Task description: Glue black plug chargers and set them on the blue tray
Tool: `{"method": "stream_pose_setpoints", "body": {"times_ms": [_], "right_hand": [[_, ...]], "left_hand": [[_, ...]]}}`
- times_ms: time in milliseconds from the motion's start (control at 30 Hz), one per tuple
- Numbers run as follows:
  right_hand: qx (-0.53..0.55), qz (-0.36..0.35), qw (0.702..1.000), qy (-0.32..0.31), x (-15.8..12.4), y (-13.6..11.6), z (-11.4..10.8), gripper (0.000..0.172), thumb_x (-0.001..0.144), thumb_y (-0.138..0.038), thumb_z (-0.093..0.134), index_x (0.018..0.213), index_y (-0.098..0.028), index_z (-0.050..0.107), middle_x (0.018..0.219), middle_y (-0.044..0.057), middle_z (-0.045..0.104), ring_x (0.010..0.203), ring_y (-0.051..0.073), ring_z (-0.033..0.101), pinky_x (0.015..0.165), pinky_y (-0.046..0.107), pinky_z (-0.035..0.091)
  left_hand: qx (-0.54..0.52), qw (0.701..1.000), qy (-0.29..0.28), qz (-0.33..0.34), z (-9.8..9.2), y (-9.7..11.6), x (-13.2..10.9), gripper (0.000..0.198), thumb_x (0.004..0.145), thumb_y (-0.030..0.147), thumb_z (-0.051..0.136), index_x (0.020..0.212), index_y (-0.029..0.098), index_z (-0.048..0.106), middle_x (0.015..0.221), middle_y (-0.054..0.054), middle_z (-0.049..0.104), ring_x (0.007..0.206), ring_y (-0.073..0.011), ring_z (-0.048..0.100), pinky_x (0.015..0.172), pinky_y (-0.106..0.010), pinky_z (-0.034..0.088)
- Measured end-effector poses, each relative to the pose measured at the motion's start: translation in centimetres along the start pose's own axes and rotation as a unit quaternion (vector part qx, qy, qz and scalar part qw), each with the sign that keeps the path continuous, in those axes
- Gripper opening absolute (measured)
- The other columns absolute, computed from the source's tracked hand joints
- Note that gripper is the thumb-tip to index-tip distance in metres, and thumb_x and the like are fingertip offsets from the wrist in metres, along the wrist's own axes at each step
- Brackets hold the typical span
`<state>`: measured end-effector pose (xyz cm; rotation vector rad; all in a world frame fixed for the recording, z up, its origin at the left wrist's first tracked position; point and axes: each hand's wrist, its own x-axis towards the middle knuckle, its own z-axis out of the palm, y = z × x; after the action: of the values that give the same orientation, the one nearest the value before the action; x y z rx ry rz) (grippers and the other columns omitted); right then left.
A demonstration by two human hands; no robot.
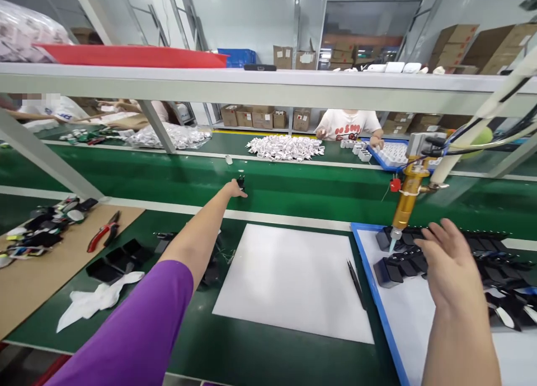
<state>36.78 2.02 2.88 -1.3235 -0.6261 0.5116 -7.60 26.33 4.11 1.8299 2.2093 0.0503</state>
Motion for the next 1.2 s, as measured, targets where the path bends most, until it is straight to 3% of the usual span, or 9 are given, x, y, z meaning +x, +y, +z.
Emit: {"method": "stream_pose_setpoints", "body": {"times_ms": [67,200,367,500,567,667,800,967,1200], "right_hand": [[-0.018,0.038,0.997,-0.063,0.8,0.3,0.7,0.064,0.054,-0.028,0.076,0.115,-0.029,0.059,0.13,0.011,0.059,0.13,0.033,0.049,0.108,0.051,0.038],[-0.049,0.008,0.991,-0.126,0.5,0.4,2.4,0.048,0.055,-0.037,0.082,0.099,-0.028,0.065,0.103,0.009,0.069,0.103,0.028,0.065,0.084,0.04,0.053],[-0.028,-0.007,0.988,-0.151,-0.9,-0.2,4.6,0.045,0.053,-0.038,0.084,0.09,-0.024,0.062,0.086,0.004,0.068,0.07,0.018,0.066,0.059,0.029,0.052],[-0.024,-0.019,0.98,-0.196,-3.4,-0.7,7.6,0.045,0.063,-0.045,0.078,0.097,-0.023,0.06,0.082,-0.001,0.066,0.065,0.012,0.065,0.059,0.025,0.052],[-0.014,-0.027,0.975,-0.222,-5.1,-1.3,9.1,0.042,0.068,-0.044,0.074,0.101,-0.022,0.059,0.083,-0.001,0.066,0.064,0.011,0.064,0.061,0.025,0.053],[0.028,-0.037,0.963,-0.267,-7.4,-2.3,10.9,0.036,0.072,-0.04,0.071,0.101,-0.021,0.06,0.083,-0.002,0.065,0.057,0.008,0.06,0.054,0.023,0.05],[0.095,-0.034,0.941,-0.323,-9.6,-3.3,12.3,0.03,0.075,-0.035,0.068,0.101,-0.021,0.063,0.084,-0.002,0.062,0.051,0.006,0.055,0.045,0.021,0.042],[0.149,-0.018,0.922,-0.356,-11.0,-3.9,13.0,0.027,0.076,-0.031,0.069,0.1,-0.021,0.065,0.083,-0.002,0.06,0.051,0.005,0.052,0.045,0.02,0.043],[0.207,0.032,0.907,-0.365,-12.2,-4.5,13.3,0.027,0.077,-0.034,0.069,0.101,-0.022,0.065,0.084,-0.001,0.062,0.044,0.003,0.043,0.034,0.018,0.032]], "left_hand": [[-0.01,1.0,0.011,0.011,0.7,0.0,0.1,0.035,0.092,0.034,0.058,0.121,0.016,0.055,0.121,-0.01,0.059,0.102,-0.0216,0.062,0.086,-0.043,0.054],[-0.019,0.998,0.035,0.052,0.4,0.5,-0.3,0.033,0.091,0.034,0.059,0.118,0.014,0.057,0.116,-0.009,0.061,0.098,-0.0204,0.063,0.083,-0.04,0.055],[-0.028,0.987,0.027,0.155,-1.6,2.7,-2.7,0.049,0.068,0.034,0.081,0.107,0.01,0.063,0.105,-0.01,0.068,0.1,-0.0271,0.063,0.082,-0.031,0.05],[-0.057,0.967,-0.027,0.249,-0.5,3.8,-9.9,0.059,0.057,0.044,0.084,0.108,0.021,0.065,0.097,0.0,0.071,0.09,-0.0212,0.066,0.073,-0.023,0.047],[-0.089,0.919,-0.073,0.377,1.3,3.5,-14.6,0.061,0.06,0.045,0.081,0.112,0.021,0.063,0.098,-0.002,0.071,0.087,-0.0209,0.066,0.069,-0.023,0.046],[-0.122,0.87,-0.144,0.455,4.9,2.2,-20.3,0.06,0.066,0.04,0.078,0.119,0.021,0.06,0.105,-0.004,0.071,0.085,-0.0195,0.067,0.068,-0.024,0.048],[-0.162,0.848,-0.188,0.468,9.4,0.0,-23.6,0.058,0.071,0.025,0.073,0.126,0.022,0.057,0.115,-0.006,0.068,0.093,-0.0204,0.066,0.081,-0.028,0.051],[-0.264,0.857,-0.088,0.434,13.0,-1.0,-25.6,0.067,0.078,0.029,0.07,0.14,0.025,0.044,0.143,-0.009,0.05,0.131,-0.0254,0.047,0.111,-0.041,0.037],[-0.449,0.858,-0.023,0.248,14.7,-0.8,-26.8,0.038,0.087,0.037,0.06,0.121,0.022,0.061,0.125,-0.01,0.063,0.1,-0.0199,0.066,0.083,-0.031,0.057]]}}
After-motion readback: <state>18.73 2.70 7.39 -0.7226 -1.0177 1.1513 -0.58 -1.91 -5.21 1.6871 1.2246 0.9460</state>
